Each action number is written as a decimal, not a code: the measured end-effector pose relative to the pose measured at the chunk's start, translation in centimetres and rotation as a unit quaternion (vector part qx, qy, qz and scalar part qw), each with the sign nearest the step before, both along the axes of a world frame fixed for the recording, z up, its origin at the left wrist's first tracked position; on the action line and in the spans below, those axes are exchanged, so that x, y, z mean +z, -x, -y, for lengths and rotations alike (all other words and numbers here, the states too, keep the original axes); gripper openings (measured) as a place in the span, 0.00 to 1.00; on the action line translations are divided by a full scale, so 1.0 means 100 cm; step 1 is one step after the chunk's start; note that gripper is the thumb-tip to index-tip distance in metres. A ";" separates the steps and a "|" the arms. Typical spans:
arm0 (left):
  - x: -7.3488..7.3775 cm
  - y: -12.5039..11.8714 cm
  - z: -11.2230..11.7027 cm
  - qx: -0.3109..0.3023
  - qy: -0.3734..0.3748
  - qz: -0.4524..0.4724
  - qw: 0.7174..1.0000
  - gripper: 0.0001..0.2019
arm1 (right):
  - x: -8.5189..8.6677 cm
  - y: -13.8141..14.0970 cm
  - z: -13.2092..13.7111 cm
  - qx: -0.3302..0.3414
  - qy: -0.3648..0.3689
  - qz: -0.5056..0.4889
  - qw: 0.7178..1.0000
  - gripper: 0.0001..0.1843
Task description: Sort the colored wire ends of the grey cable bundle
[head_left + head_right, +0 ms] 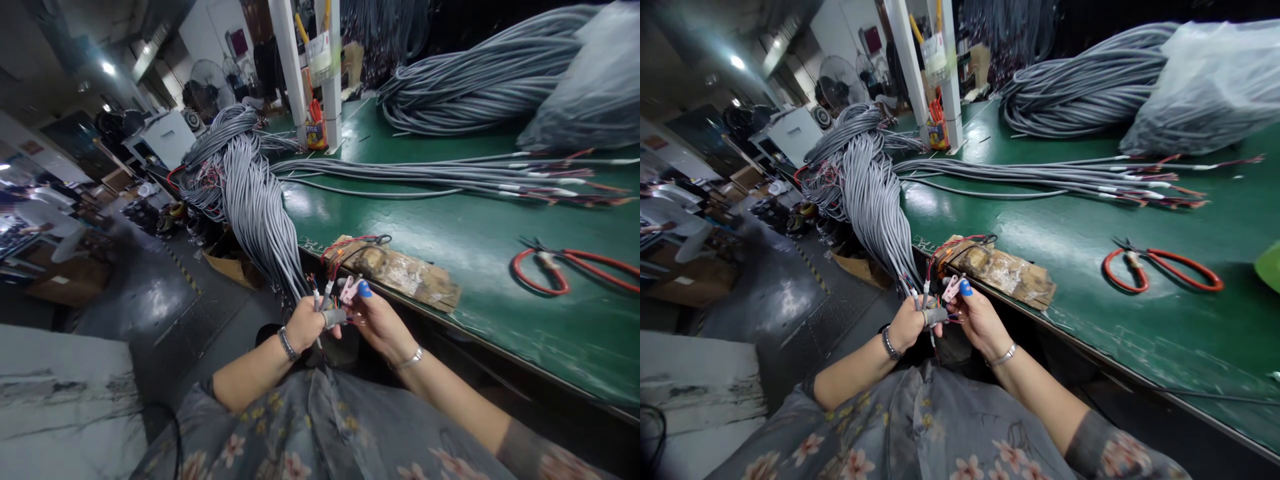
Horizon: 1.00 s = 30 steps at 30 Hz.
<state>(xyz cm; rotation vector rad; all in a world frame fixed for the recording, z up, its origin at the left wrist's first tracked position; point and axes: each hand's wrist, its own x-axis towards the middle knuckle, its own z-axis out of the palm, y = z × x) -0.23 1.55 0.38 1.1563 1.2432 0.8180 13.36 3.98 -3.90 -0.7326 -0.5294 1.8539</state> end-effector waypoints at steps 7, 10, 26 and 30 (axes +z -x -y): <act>0.004 -0.001 0.000 -0.003 -0.008 -0.003 1.000 0.21 | 0.000 0.001 0.000 0.010 0.012 -0.020 1.000 0.21; 0.002 0.003 0.004 -0.008 -0.026 -0.005 1.000 0.21 | 0.002 -0.001 0.000 0.021 0.027 -0.044 0.998 0.22; 0.004 0.007 0.010 0.030 -0.062 0.010 0.998 0.17 | 0.012 -0.003 0.001 0.003 -0.013 0.014 1.000 0.22; 0.002 0.003 0.009 0.055 -0.076 0.025 0.995 0.17 | 0.014 -0.003 -0.001 0.012 -0.027 0.033 0.999 0.23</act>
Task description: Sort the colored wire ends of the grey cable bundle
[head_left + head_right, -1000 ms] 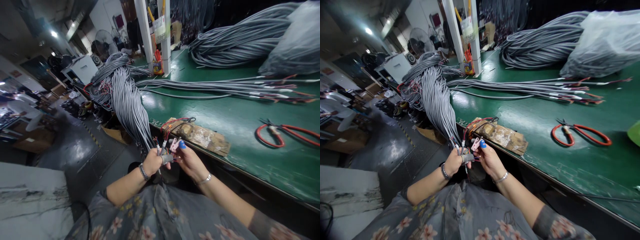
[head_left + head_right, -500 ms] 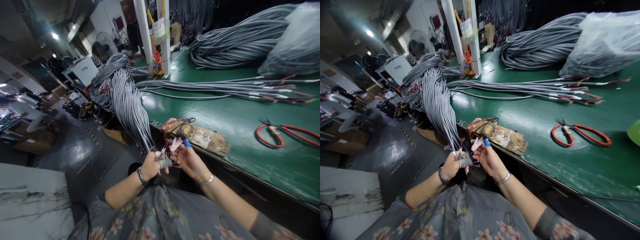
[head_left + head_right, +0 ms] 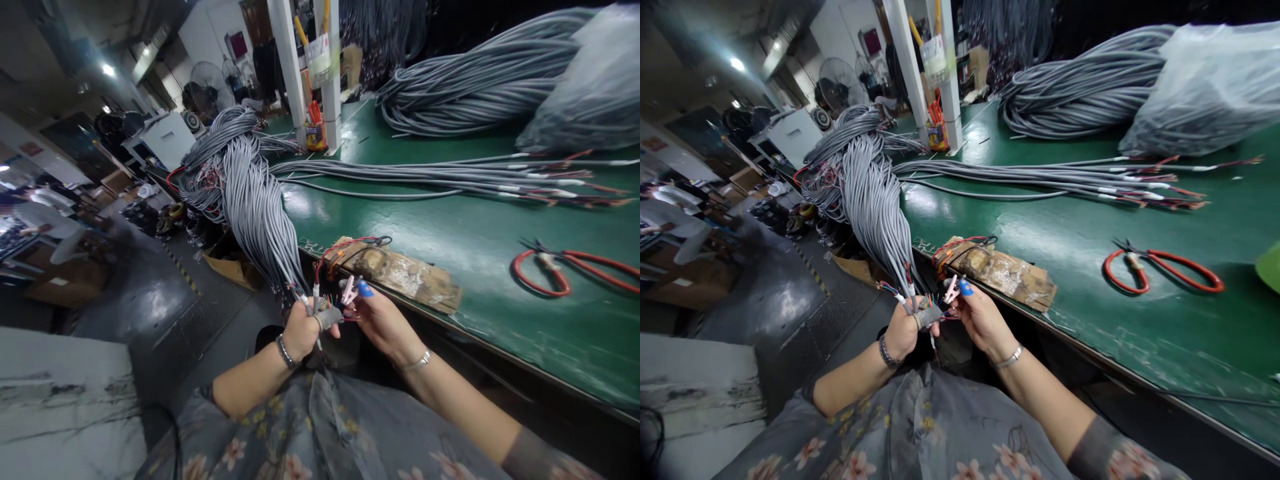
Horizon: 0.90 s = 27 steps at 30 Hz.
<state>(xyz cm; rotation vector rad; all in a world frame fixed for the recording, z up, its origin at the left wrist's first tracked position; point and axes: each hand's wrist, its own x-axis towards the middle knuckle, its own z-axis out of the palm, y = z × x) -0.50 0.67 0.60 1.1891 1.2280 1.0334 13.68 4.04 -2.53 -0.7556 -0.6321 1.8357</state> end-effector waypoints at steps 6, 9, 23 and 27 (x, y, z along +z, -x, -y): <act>-0.001 -0.003 -0.002 0.003 0.000 0.011 1.000 0.18 | -0.006 0.002 0.001 -0.064 -0.095 0.125 0.986 0.30; -0.002 -0.003 -0.003 0.004 0.003 -0.001 1.000 0.19 | -0.010 0.004 -0.002 -0.037 -0.076 0.096 0.992 0.32; -0.003 0.004 0.005 -0.013 0.008 -0.079 0.997 0.21 | -0.008 -0.003 0.003 0.054 0.013 -0.026 0.998 0.27; -0.009 0.011 0.010 -0.037 0.005 -0.105 0.994 0.19 | -0.006 -0.009 0.012 0.129 -0.022 0.041 0.991 0.23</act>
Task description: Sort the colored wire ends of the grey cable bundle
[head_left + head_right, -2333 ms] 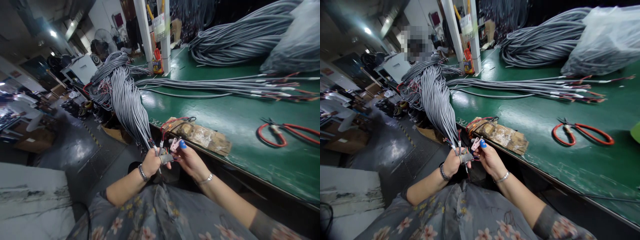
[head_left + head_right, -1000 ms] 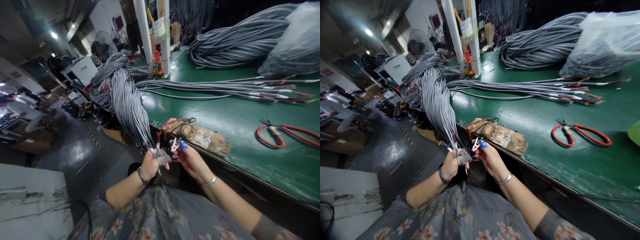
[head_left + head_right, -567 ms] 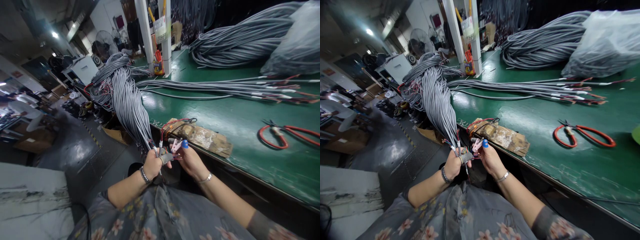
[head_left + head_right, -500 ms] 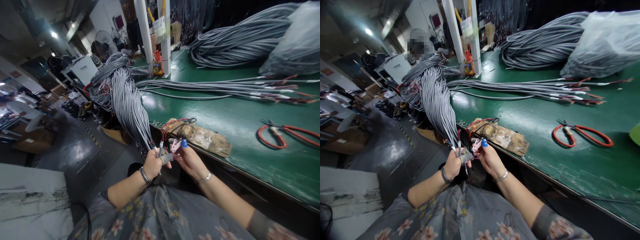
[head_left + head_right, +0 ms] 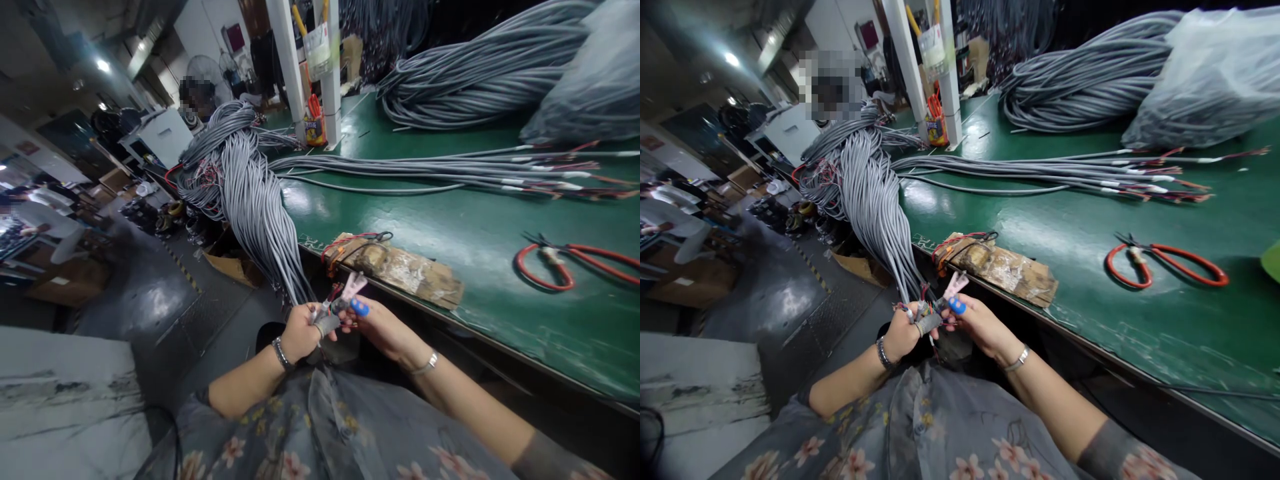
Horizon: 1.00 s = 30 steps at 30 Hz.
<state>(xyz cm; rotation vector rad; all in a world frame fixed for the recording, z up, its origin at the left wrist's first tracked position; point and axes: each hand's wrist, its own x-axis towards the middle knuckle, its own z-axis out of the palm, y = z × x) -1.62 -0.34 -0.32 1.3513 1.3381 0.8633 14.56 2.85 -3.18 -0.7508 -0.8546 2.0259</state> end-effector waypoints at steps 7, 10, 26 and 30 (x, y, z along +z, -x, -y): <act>-0.003 0.011 -0.006 -0.140 0.033 -0.121 0.982 0.08 | 0.009 0.001 0.010 -0.038 -0.229 0.150 0.961 0.13; 0.001 0.014 -0.009 -0.165 0.034 -0.162 0.972 0.08 | 0.007 -0.002 0.014 -0.078 -0.305 0.187 0.931 0.10; -0.003 0.013 -0.008 -0.104 0.021 -0.053 0.993 0.21 | 0.002 0.017 0.022 -0.095 -0.027 0.057 0.993 0.18; -0.007 0.015 -0.004 -0.103 0.017 -0.065 0.992 0.19 | 0.003 0.015 0.012 -0.095 -0.013 0.063 0.993 0.18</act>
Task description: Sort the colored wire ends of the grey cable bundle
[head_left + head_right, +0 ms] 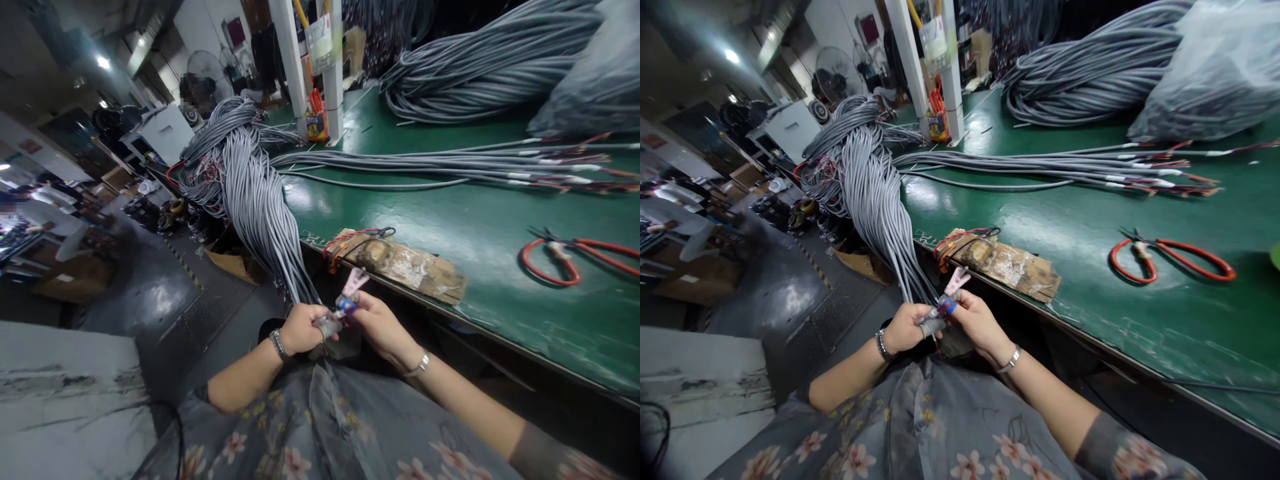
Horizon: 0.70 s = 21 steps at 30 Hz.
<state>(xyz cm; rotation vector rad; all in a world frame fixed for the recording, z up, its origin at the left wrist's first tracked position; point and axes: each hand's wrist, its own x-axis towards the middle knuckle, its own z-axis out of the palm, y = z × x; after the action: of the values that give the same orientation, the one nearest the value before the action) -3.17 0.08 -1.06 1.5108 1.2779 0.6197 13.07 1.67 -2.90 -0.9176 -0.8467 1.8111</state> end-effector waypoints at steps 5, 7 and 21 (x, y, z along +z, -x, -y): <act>0.005 -0.001 0.001 0.075 -0.009 0.043 0.996 0.23 | -0.006 -0.005 0.004 -0.033 -0.002 -0.049 0.998 0.19; 0.007 -0.002 0.001 0.095 -0.008 0.049 0.994 0.24 | -0.009 -0.006 0.009 -0.034 -0.004 -0.060 0.998 0.21; 0.009 0.007 -0.003 0.006 0.009 0.075 0.997 0.23 | 0.006 0.006 0.006 0.047 -0.061 0.011 0.997 0.20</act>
<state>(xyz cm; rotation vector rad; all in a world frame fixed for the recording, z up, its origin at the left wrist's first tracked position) -3.85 0.41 -0.18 1.4148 1.1746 0.7137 12.44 1.11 -2.35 -0.8338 -1.0178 1.8111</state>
